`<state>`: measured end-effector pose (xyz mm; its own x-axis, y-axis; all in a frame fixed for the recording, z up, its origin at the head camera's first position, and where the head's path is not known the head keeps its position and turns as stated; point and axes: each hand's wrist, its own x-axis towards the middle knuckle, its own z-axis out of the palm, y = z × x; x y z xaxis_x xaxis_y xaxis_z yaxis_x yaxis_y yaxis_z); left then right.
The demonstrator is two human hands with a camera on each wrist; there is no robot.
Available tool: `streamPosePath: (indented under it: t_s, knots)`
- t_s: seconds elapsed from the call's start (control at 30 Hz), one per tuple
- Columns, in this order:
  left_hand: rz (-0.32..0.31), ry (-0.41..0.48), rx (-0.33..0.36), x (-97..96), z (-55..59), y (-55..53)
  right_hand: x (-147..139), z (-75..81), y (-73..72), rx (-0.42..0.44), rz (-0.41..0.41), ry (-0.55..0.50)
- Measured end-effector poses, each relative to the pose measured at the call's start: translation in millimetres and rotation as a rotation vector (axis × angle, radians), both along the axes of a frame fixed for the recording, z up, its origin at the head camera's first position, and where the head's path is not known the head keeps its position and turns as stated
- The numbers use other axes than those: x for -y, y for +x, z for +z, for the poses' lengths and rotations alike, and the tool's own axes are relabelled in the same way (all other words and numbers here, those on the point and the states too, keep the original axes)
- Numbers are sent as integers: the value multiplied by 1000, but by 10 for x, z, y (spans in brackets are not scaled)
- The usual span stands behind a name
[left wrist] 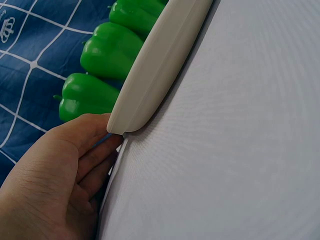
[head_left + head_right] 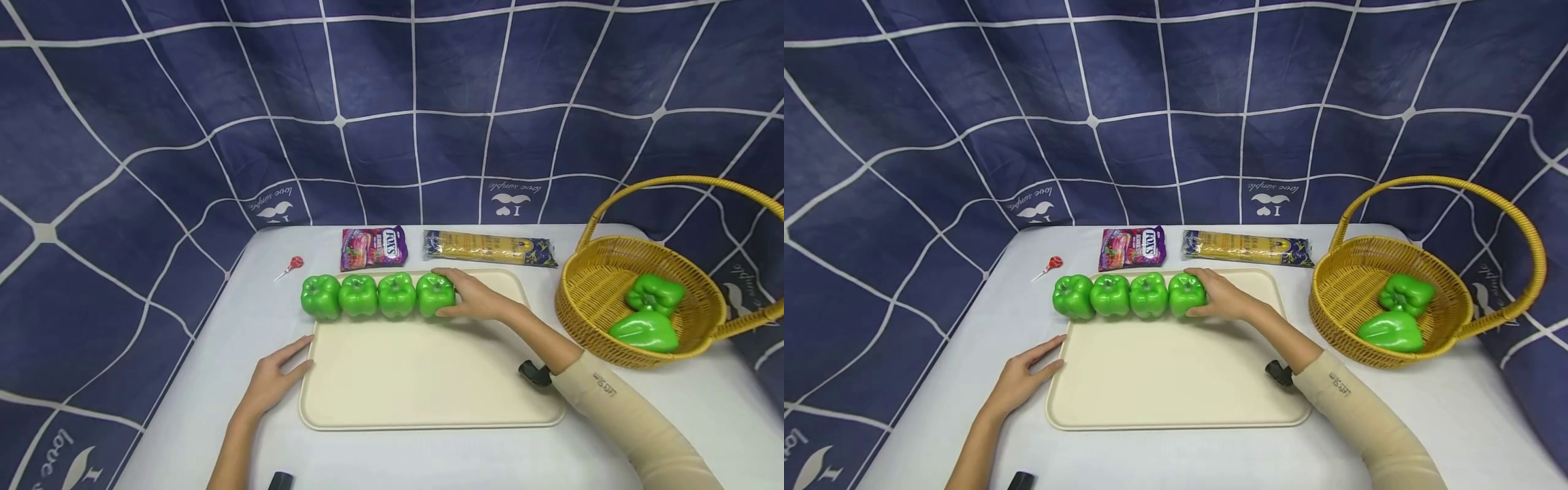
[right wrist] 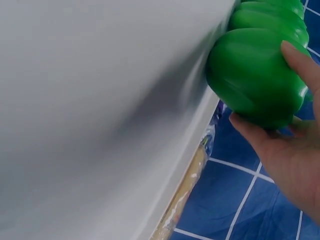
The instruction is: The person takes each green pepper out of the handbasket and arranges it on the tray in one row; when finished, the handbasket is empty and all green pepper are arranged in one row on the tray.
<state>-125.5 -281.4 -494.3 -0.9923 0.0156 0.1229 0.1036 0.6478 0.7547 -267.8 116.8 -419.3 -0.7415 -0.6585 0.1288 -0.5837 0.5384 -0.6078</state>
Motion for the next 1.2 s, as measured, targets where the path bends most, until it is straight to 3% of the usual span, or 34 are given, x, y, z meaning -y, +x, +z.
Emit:
streamPosePath:
  t_s: [0.3, 0.5, 0.77, 0.9, 1.07, 1.2]
  knots:
    - [-4, -7, 0, -1, 9, -9, -79, 5, 30, 47, -15, -3]
    - [-2, -15, 1, -11, 5, -16, -359, 67, 143, 20, -51, -28]
    - [1, -10, -20, -6, -20, -23, -1082, 215, 368, -97, -132, -80]
    - [1, -7, -28, -6, -28, -26, -1534, 311, 487, -160, -251, -75]
    - [10, -11, -20, -10, -25, -18, -2083, 430, 583, -164, -429, -1]
    - [15, -24, -10, -11, -20, -12, -2479, 456, 595, -194, -481, 89]
